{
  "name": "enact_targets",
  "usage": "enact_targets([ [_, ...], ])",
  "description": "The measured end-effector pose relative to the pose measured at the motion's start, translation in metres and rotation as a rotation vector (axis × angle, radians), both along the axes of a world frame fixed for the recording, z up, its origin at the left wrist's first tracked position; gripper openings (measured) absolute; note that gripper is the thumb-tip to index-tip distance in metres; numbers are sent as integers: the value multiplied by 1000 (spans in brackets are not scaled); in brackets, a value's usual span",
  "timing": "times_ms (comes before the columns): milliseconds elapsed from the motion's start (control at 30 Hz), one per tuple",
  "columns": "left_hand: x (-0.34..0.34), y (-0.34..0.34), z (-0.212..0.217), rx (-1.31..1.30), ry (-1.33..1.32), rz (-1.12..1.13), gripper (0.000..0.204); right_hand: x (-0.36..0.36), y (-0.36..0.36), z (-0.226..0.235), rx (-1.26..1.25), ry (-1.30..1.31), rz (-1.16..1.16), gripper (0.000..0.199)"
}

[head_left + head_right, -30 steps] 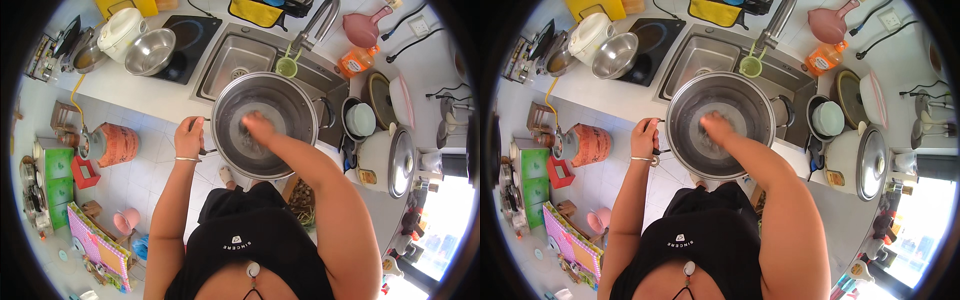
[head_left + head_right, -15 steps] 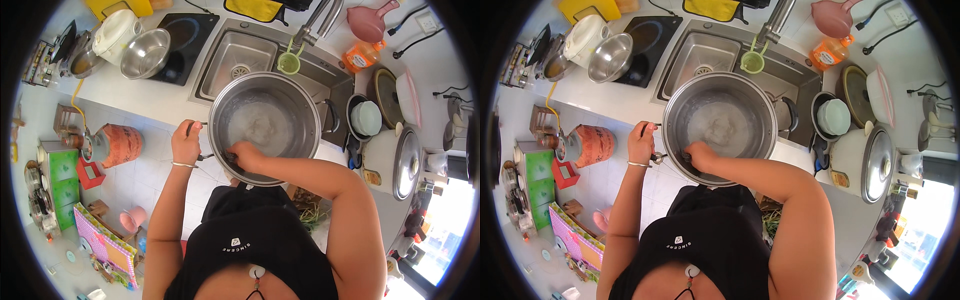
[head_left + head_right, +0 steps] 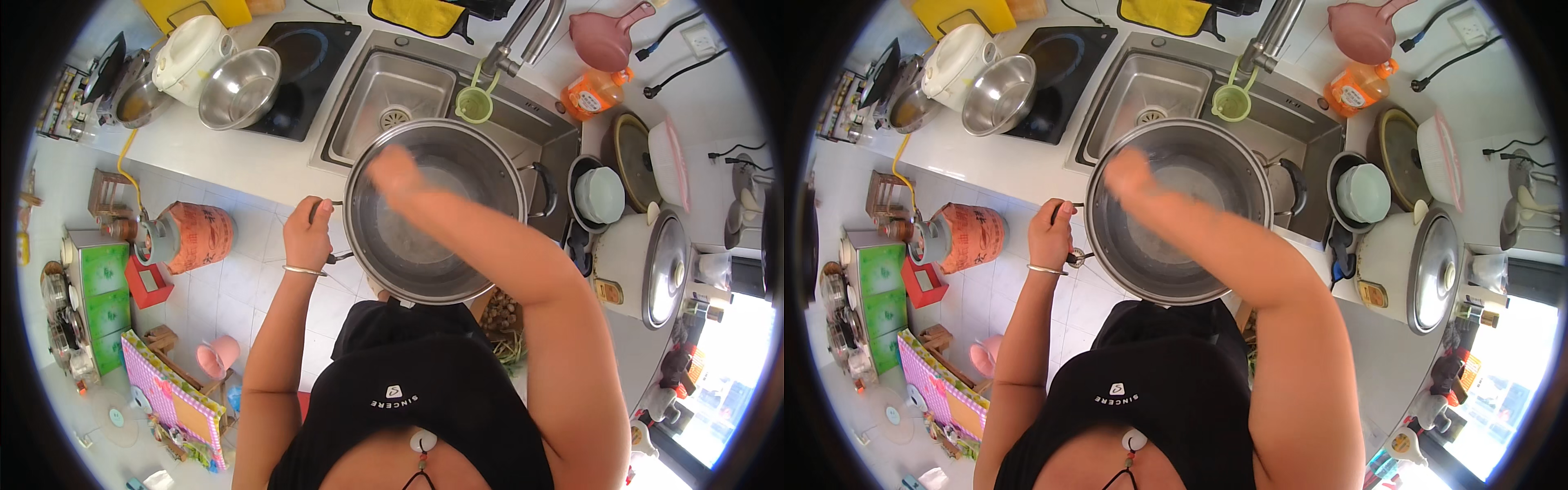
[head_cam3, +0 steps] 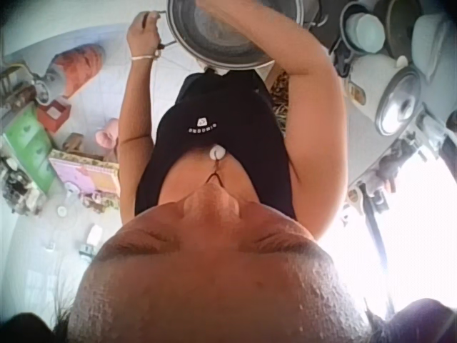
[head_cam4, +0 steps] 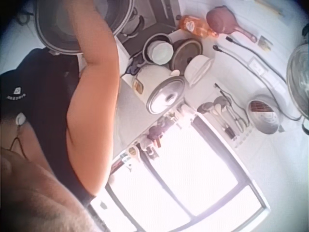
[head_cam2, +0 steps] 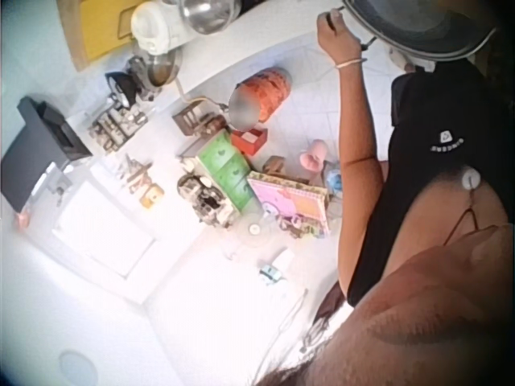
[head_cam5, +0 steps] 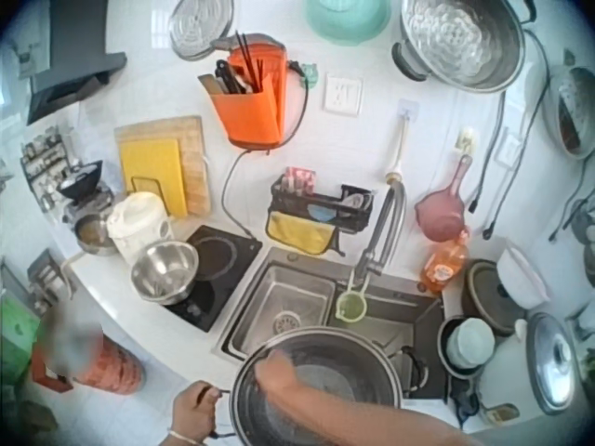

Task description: The person washes chopsticks, a bowl, a ladle, and a large pot in a sink using a scouring pad under running water.

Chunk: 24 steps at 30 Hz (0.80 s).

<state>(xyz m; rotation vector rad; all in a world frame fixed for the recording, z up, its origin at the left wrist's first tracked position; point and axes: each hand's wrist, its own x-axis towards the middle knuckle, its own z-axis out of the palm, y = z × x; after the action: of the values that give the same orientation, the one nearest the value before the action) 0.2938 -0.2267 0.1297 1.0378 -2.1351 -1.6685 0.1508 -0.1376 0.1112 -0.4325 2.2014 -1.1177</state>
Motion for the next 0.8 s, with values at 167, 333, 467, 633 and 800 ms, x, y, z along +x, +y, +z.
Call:
enact_targets([
  [167,-1,2,1,9,-16,11,24,38,20,-11,-62,-94,252,16],
  [333,2,-1,-17,36,49,105,23,17,154,-62,407,-104,1305,38],
  [467,-2,6,6,212,70,123,21,-34,163,-25,967,555,1205,30],
  [633,1,1,0,168,25,115,22,-51,102,-74,627,691,688,39],
  [800,4,-1,-14,72,37,135,23,26,77,-74,526,823,772,51],
])
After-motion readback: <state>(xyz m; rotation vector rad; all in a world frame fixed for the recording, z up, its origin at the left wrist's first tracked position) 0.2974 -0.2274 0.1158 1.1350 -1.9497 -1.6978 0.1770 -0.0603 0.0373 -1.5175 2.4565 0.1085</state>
